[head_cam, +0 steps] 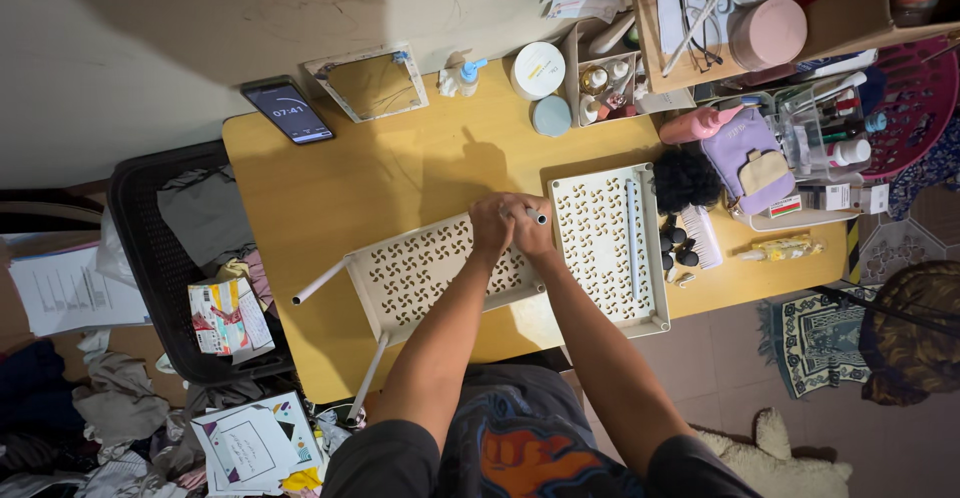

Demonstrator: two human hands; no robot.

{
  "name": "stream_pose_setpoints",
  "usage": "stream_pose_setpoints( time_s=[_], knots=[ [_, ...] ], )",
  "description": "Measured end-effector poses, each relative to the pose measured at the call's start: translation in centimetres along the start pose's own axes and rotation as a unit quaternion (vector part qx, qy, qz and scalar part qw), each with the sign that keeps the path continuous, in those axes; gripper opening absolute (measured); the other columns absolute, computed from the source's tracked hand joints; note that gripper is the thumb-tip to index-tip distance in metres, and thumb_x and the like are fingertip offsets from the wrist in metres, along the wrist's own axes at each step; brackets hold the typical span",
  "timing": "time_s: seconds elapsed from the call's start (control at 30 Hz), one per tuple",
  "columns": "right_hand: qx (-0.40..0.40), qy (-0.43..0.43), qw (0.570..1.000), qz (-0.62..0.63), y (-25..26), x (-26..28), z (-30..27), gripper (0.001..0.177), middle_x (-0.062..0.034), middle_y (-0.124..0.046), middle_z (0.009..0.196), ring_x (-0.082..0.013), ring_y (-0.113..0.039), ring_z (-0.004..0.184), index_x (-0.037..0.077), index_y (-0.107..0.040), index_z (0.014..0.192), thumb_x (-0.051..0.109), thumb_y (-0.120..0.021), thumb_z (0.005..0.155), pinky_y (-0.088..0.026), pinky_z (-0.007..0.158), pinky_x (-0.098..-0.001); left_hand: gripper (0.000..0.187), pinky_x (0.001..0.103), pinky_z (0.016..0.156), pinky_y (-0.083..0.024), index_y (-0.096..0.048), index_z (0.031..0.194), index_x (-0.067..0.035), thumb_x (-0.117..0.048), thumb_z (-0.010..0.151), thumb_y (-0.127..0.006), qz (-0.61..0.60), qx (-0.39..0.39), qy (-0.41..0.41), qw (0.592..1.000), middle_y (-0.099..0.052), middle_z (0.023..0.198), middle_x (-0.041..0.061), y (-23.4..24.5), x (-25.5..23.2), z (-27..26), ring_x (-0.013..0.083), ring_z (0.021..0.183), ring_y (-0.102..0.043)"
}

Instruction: The person assembles a white plastic storage rack by inserting four white legs into the corners of a perforated tray. They repeatedly insert and remove the legs, then place the tray on the table and continue attaching the legs.

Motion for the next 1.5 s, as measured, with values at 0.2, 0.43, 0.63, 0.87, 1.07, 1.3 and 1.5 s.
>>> stream_pose_setpoints(
  time_s=[0.2,0.43,0.63,0.87,1.07,1.3,1.5],
  knots=[
    [0.054,-0.041,0.996,0.055,0.7,1.1,0.5,0.03,-0.0138,-0.067,0.068,-0.0204,-0.062,0.061,-0.006,-0.065,0.077,0.016,-0.056,0.096,-0.051,0.062,-0.0317,0.007,0.043,0.084,-0.058,-0.074,0.089,-0.004,-0.005,0.083,-0.07,-0.049,0.003,0.039,0.998,-0.074,0.09,0.016,0.4,-0.3,0.1,0.035,0.087,-0.073],
    [0.086,-0.034,0.995,0.037,1.5,2.4,0.7,0.031,-0.0137,-0.064,0.067,-0.021,-0.059,0.06,-0.006,-0.063,0.076,0.017,-0.057,0.095,-0.049,0.062,-0.0318,0.007,0.046,0.084,-0.056,-0.075,0.085,-0.004,-0.004,0.08,-0.071,-0.016,-0.015,0.01,1.0,-0.076,0.088,0.016,0.2,-0.1,0.0,0.0361,0.085,-0.072],
    [0.116,-0.03,0.993,0.024,1.9,1.7,0.8,0.028,-0.0169,-0.063,0.066,-0.0238,-0.059,0.06,-0.008,-0.064,0.075,0.015,-0.061,0.092,-0.047,0.062,-0.0345,0.005,0.048,0.081,-0.053,-0.075,0.085,-0.004,-0.007,0.081,-0.074,0.025,-0.004,-0.028,0.999,-0.075,0.09,0.015,0.3,-0.4,0.1,0.0368,0.086,-0.072],
    [0.108,0.006,0.991,0.085,3.3,4.0,0.7,0.029,-0.0149,-0.072,0.079,-0.0232,-0.069,0.069,-0.007,-0.07,0.086,0.016,-0.055,0.097,-0.052,0.066,-0.0315,0.016,0.048,0.083,-0.052,-0.077,0.094,-0.006,-0.014,0.081,-0.08,0.016,0.021,0.015,1.0,-0.075,0.092,0.017,-0.1,0.3,-0.3,0.0381,0.089,-0.069],
    [0.047,-0.033,0.994,0.09,5.1,6.1,-1.8,0.039,-0.0093,-0.042,0.064,-0.0169,-0.037,0.061,-0.004,-0.05,0.07,0.018,-0.057,0.102,-0.031,0.058,-0.0334,0.022,0.047,0.09,-0.053,-0.078,0.099,-0.009,-0.018,0.08,-0.082,0.031,0.06,0.067,0.996,-0.077,0.098,0.016,-0.9,1.6,-0.4,0.0367,0.094,-0.071],
    [-0.025,0.003,0.964,0.263,7.2,8.5,-6.0,0.039,-0.0079,-0.049,0.077,-0.0184,-0.046,0.077,0.0,-0.049,0.074,0.022,-0.051,0.105,-0.039,0.082,-0.0366,0.039,0.044,0.099,-0.053,-0.066,0.127,0.005,-0.013,0.093,-0.076,-0.005,-0.088,-0.019,0.996,-0.07,0.123,0.023,0.9,-0.7,-1.6,0.0387,0.113,-0.067],
    [-0.043,0.116,0.938,0.324,9.2,12.6,-8.8,0.043,-0.0156,-0.059,0.088,-0.0301,-0.06,0.099,0.003,-0.047,0.079,0.031,-0.047,0.111,-0.045,0.103,-0.0487,0.032,0.034,0.094,-0.056,-0.072,0.114,0.005,-0.021,0.103,-0.058,-0.23,-0.061,0.226,0.945,-0.076,0.11,0.023,2.1,-5.9,-6.5,0.0286,0.102,-0.071]
  ],
)
Point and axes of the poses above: each hand's wrist, its own z-axis towards the middle knuckle, its own y-axis out of the back of the hand, x = y × z, the point moved 2 cm from there along z, towards the middle knuckle
